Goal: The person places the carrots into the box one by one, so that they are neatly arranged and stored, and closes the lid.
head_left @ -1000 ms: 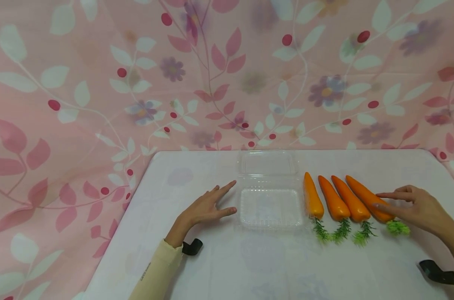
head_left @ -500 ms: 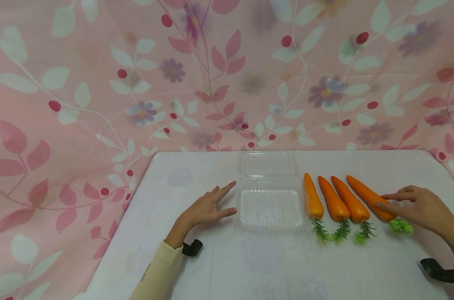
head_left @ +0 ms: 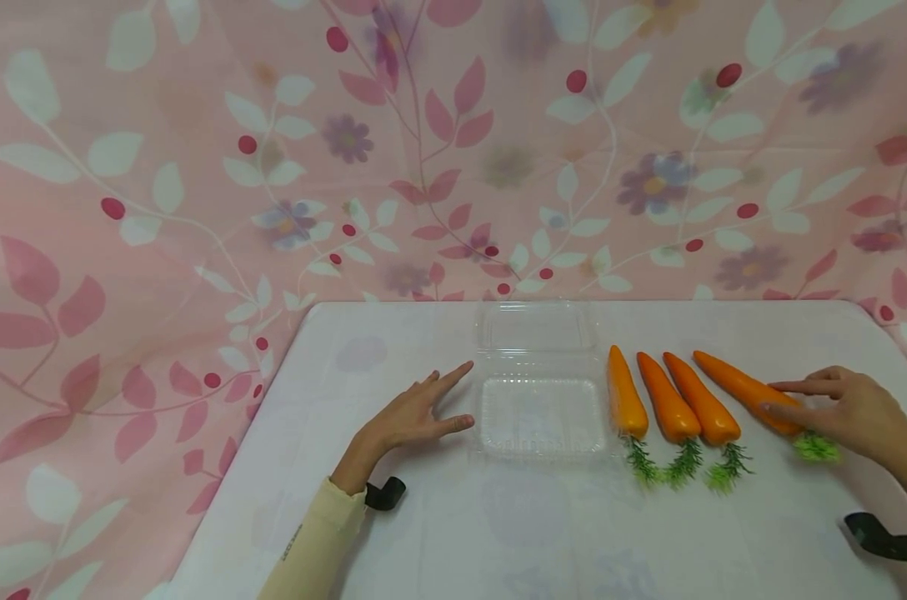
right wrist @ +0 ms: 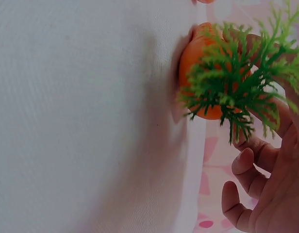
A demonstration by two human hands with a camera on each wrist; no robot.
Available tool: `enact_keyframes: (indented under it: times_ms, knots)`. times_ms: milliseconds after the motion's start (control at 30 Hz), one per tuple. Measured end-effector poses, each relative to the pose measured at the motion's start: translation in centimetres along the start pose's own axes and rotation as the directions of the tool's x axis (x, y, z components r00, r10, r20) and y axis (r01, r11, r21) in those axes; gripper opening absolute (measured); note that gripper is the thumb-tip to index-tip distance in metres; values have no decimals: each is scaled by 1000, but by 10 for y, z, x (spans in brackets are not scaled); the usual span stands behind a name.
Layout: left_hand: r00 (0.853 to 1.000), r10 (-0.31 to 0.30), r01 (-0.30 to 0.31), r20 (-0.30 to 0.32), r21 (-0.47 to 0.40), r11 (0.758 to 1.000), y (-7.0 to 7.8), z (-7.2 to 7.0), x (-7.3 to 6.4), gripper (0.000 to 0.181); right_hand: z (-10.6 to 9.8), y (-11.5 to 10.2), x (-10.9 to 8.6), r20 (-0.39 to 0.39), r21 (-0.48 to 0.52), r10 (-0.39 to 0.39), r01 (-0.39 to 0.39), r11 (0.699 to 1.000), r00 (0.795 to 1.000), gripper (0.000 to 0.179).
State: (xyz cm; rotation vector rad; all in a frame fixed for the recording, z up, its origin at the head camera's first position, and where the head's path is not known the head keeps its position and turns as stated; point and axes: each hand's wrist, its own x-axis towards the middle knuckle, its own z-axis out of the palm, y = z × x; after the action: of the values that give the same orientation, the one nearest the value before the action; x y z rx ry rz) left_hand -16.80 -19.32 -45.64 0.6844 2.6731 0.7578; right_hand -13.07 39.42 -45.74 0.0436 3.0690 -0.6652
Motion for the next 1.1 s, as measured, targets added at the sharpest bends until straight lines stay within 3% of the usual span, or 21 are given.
enact_keyframes:
  times_ms: [800, 1100]
  knots:
    - [1000, -7, 7, 7, -11, 1000, 1, -1, -1, 85, -3, 2, 0, -115, -87, -85, 75, 993, 990, 57]
    - [1000, -7, 7, 9, -11, 1000, 3, -1, -1, 85, 0, 2, 1, -145, -80, -70, 59, 995, 987, 49]
